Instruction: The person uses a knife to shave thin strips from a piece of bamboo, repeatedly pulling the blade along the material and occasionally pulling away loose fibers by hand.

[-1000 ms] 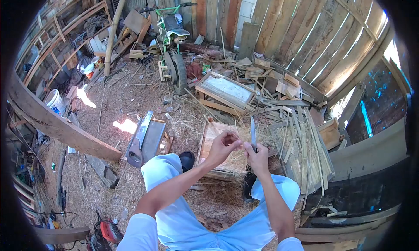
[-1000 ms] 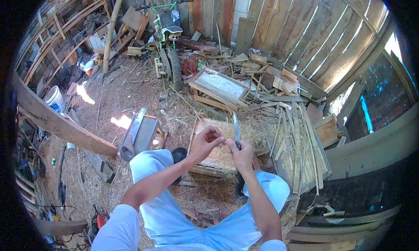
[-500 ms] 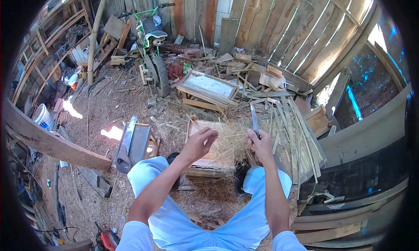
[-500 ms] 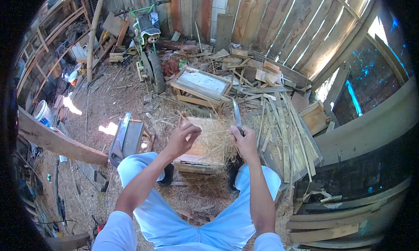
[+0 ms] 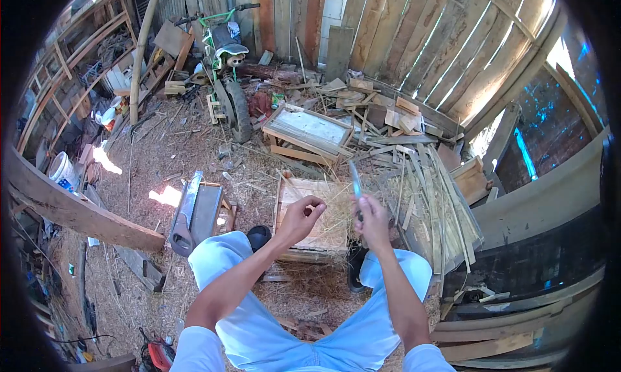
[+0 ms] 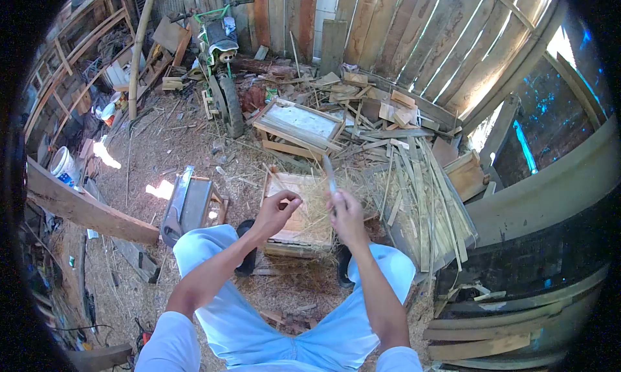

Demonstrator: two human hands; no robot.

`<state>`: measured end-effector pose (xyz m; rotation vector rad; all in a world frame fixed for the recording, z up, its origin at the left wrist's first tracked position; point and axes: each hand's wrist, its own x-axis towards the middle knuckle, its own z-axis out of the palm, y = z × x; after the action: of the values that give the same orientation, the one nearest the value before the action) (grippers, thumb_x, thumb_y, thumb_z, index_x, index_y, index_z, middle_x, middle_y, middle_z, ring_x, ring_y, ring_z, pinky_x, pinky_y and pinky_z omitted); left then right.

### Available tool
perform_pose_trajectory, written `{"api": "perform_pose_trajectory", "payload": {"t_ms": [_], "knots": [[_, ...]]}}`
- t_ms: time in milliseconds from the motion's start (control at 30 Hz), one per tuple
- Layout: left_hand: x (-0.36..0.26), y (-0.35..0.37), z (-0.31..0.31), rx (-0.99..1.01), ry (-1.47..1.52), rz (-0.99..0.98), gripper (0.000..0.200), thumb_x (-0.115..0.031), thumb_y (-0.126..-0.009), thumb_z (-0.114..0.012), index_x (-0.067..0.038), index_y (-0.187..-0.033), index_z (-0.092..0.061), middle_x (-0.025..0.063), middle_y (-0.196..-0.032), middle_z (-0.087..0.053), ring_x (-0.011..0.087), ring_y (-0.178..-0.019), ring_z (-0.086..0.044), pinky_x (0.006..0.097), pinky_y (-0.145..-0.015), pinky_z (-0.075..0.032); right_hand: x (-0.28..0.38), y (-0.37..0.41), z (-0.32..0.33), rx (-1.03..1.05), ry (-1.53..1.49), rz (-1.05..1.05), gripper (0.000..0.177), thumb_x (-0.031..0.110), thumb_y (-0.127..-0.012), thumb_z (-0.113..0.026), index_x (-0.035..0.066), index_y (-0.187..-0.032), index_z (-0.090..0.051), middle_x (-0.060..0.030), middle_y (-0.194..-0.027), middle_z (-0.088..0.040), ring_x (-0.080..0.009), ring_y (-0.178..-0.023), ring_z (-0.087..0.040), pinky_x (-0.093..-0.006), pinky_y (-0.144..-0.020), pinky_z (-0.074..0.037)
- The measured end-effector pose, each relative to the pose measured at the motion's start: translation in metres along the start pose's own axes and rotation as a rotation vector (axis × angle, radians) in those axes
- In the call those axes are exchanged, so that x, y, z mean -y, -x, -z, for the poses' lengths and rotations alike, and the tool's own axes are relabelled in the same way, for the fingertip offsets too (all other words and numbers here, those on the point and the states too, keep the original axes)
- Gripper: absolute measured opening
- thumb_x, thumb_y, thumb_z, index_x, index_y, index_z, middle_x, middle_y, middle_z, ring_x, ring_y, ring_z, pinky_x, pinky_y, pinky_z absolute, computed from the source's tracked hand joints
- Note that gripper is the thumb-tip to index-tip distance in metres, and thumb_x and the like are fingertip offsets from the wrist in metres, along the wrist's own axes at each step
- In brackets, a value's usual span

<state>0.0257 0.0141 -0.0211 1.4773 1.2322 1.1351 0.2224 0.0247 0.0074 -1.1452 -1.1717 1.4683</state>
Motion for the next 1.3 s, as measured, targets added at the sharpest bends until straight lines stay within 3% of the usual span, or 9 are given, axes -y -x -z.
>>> {"api": "perform_pose_trajectory", "payload": {"t_ms": [67, 267, 567, 633, 767, 1000, 1067, 1133, 1300], "knots": [[-0.005, 0.001, 0.0, 0.025, 0.041, 0.073, 0.021, -0.019, -0.091, -0.059, 0.0, -0.1, -0.061, 0.0012, -0.082, -0.062, 0.0044, -0.063, -0.048, 0.0231, -0.053, -0.04, -0.008, 0.003, -0.01, 0.042, 0.095, 0.001, 0.029, 0.021, -0.098, -0.044, 0.003, -0.119, -0.05, -0.0025, -0.075, -0.053, -0.005, -0.048, -0.042, -0.0178, -0.039, -0.031], [-0.004, 0.004, -0.005, 0.082, 0.195, 0.055, 0.022, -0.018, -0.092, -0.058, 0.003, -0.099, -0.061, 0.0031, -0.078, -0.061, 0.006, -0.067, -0.051, 0.0235, -0.059, -0.043, -0.004, 0.002, -0.017, 0.343, -0.124, -0.196, 0.032, 0.023, -0.096, -0.049, 0.004, -0.122, -0.051, -0.0009, -0.075, -0.053, -0.0039, -0.05, -0.042, -0.0167, -0.04, -0.031], [-0.008, 0.005, 0.001, 0.193, 0.022, 0.075, 0.023, -0.021, -0.092, -0.058, 0.0, -0.098, -0.063, 0.001, -0.074, -0.06, 0.0048, -0.067, -0.048, 0.0217, -0.059, -0.04, 0.011, 0.0, 0.005, 0.255, -0.251, -0.184, 0.034, 0.022, -0.096, -0.049, -0.001, -0.12, -0.051, 0.001, -0.073, -0.049, -0.0026, -0.049, -0.038, -0.016, -0.04, -0.029], [-0.008, 0.005, 0.0, 0.2, 0.078, 0.066, 0.023, -0.021, -0.093, -0.057, 0.0, -0.1, -0.063, 0.0003, -0.084, -0.062, 0.0052, -0.076, -0.052, 0.0214, -0.068, -0.042, 0.007, 0.002, 0.002, 0.301, -0.207, -0.206, 0.034, 0.022, -0.096, -0.048, -0.001, -0.121, -0.05, 0.0012, -0.073, -0.049, -0.0024, -0.049, -0.038, -0.016, -0.039, -0.028], [-0.012, 0.005, 0.008, 0.229, 0.022, 0.086, 0.024, -0.022, -0.093, -0.057, 0.0, -0.1, -0.063, 0.0008, -0.087, -0.063, 0.0053, -0.077, -0.052, 0.0212, -0.07, -0.043, 0.015, 0.002, 0.005, 0.286, -0.277, -0.247, 0.031, 0.022, -0.097, -0.047, -0.001, -0.118, -0.051, 0.0018, -0.073, -0.048, -0.0022, -0.048, -0.037, -0.016, -0.039, -0.028], [-0.014, 0.007, 0.007, 0.204, -0.002, 0.027, 0.022, -0.021, -0.091, -0.06, 0.0, -0.097, -0.063, -0.001, -0.074, -0.059, 0.0035, -0.064, -0.046, 0.022, -0.057, -0.039, 0.018, -0.004, 0.028, 0.161, -0.45, -0.119, 0.033, 0.023, -0.096, -0.048, -0.001, -0.12, -0.049, 0.0032, -0.071, -0.046, -0.0017, -0.048, -0.036, -0.0158, -0.038, -0.026], [-0.016, 0.007, 0.004, 0.172, -0.025, 0.012, 0.022, -0.021, -0.091, -0.061, 0.001, -0.094, -0.064, 0.0, -0.068, -0.058, 0.0038, -0.058, -0.044, 0.0237, -0.052, -0.038, 0.018, 0.005, 0.014, 0.346, -0.352, -0.291, 0.031, 0.022, -0.096, -0.048, 0.0, -0.118, -0.053, 0.003, -0.071, -0.048, -0.0029, -0.048, -0.037, -0.0167, -0.04, -0.027], [-0.018, 0.007, 0.004, 0.162, -0.126, -0.066, 0.019, -0.018, -0.091, -0.06, 0.001, -0.093, -0.063, -0.0031, -0.064, -0.053, 0.0038, -0.055, -0.039, 0.0229, -0.048, -0.032, 0.017, 0.006, 0.007, 0.378, -0.283, -0.265, 0.032, 0.022, -0.097, -0.047, 0.0, -0.119, -0.052, 0.0032, -0.071, -0.048, -0.0027, -0.048, -0.037, -0.0167, -0.039, -0.027], [-0.026, 0.007, 0.011, 0.117, -0.224, -0.143, 0.018, -0.017, -0.091, -0.06, 0.001, -0.093, -0.062, -0.0012, -0.06, -0.051, 0.004, -0.053, -0.037, 0.0236, -0.047, -0.031, 0.023, -0.011, 0.036, 0.15, -0.453, -0.148, 0.031, 0.022, -0.096, -0.048, 0.001, -0.119, -0.051, 0.0042, -0.071, -0.045, -0.0019, -0.047, -0.035, -0.0157, -0.039, -0.028]]}}
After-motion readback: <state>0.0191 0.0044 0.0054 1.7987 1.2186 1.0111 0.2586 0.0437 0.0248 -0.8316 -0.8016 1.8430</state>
